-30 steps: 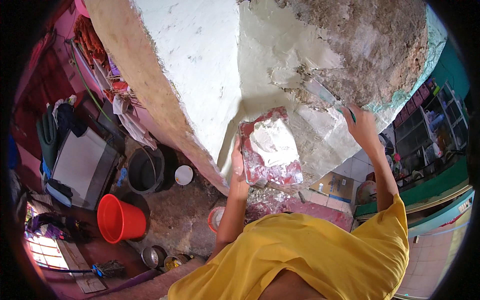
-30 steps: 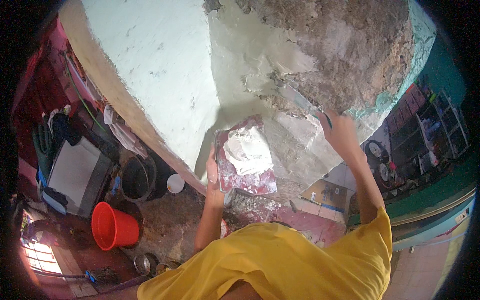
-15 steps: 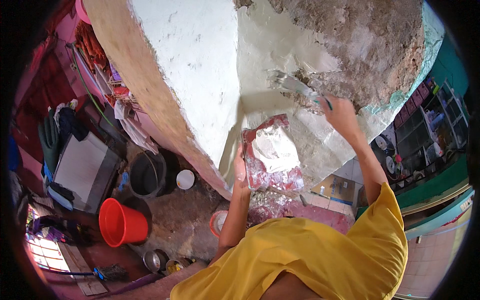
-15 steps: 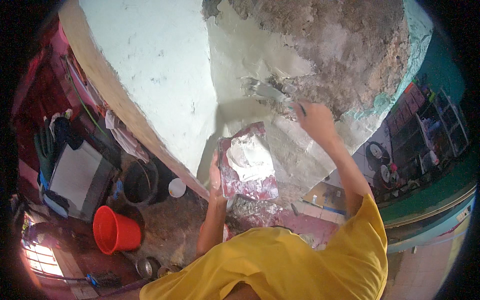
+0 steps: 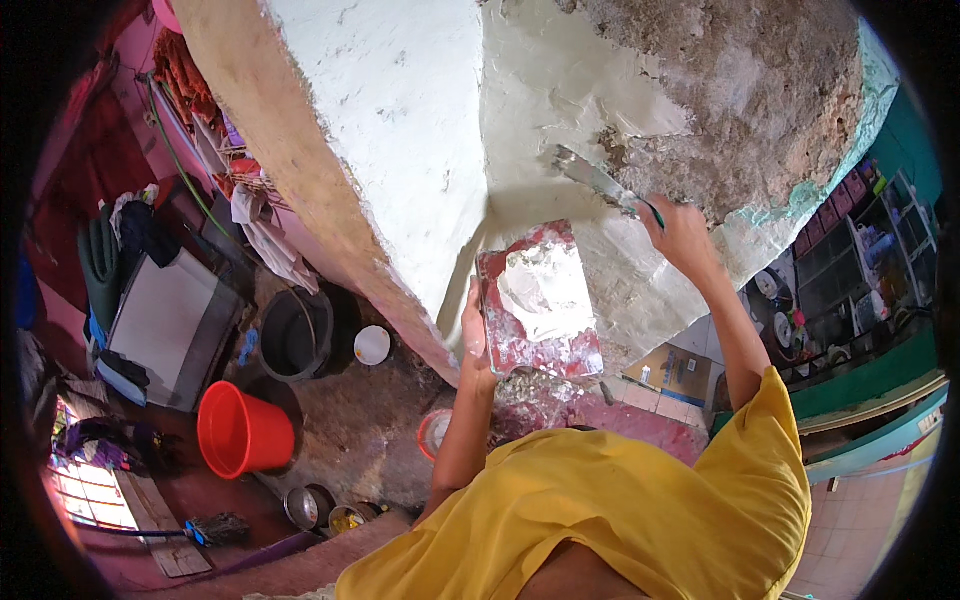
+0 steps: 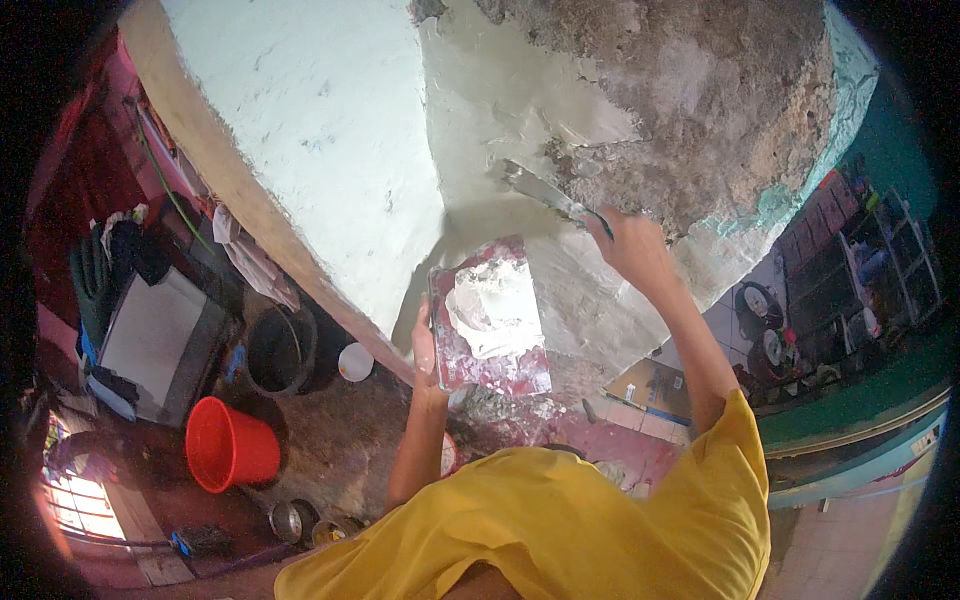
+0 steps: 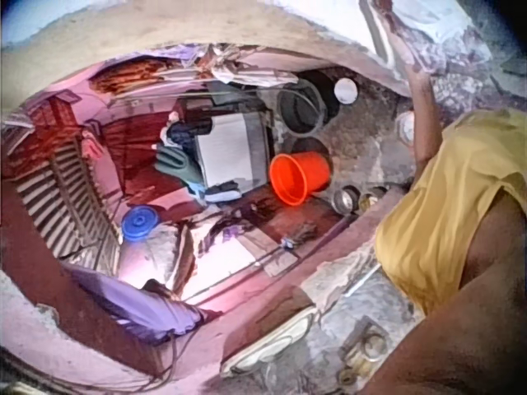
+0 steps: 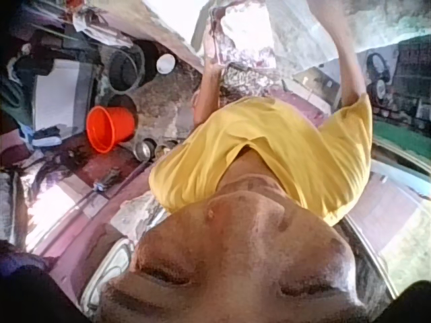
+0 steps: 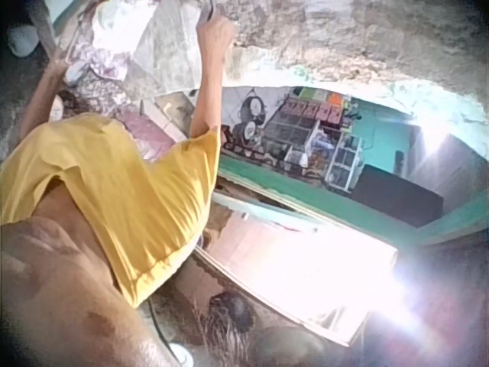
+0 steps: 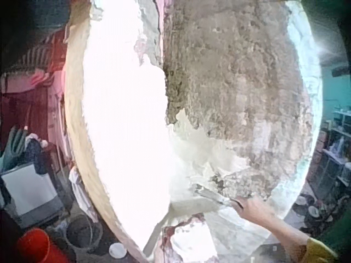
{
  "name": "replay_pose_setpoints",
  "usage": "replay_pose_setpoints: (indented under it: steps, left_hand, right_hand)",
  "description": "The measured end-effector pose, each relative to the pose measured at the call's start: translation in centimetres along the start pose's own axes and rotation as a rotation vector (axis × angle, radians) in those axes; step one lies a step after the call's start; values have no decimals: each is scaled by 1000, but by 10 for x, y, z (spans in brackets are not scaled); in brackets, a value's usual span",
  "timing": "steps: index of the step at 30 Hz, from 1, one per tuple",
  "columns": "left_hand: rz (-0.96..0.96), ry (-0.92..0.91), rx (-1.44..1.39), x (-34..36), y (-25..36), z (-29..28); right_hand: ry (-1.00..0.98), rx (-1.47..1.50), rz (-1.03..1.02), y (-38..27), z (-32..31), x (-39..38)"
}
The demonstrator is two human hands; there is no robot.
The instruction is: The person applies white plaster to an indoor wall using a putty knife while holding a plastering hawk.
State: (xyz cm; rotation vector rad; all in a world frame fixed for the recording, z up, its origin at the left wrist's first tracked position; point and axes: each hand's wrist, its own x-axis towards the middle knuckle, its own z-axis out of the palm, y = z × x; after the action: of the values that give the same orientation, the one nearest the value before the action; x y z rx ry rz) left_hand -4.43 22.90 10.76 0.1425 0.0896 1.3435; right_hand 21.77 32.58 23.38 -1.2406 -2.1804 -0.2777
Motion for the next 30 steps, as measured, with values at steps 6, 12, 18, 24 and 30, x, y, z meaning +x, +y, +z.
replay_pose_setpoints:
  steps: [6,12,18,24,30]
  left_hand:
    - [31,39,4,5,-3,12]
    - [4,-30,-3,5,-2,6]
    - [15,1,14,5,-2,6]
    - [13,10,43,9,-4,8]
    - [37,-8,12,11,-4,-9]
  right_hand:
    - [-3,-167,22,19,-13,-5]
    - [-46,-240,57,32,-40,-32]
    - [-83,-152,30,12,-49,-38]
    - [44,-96,-87,16,-2,-13]
    - [-53,-182,34,28,-49,-27]
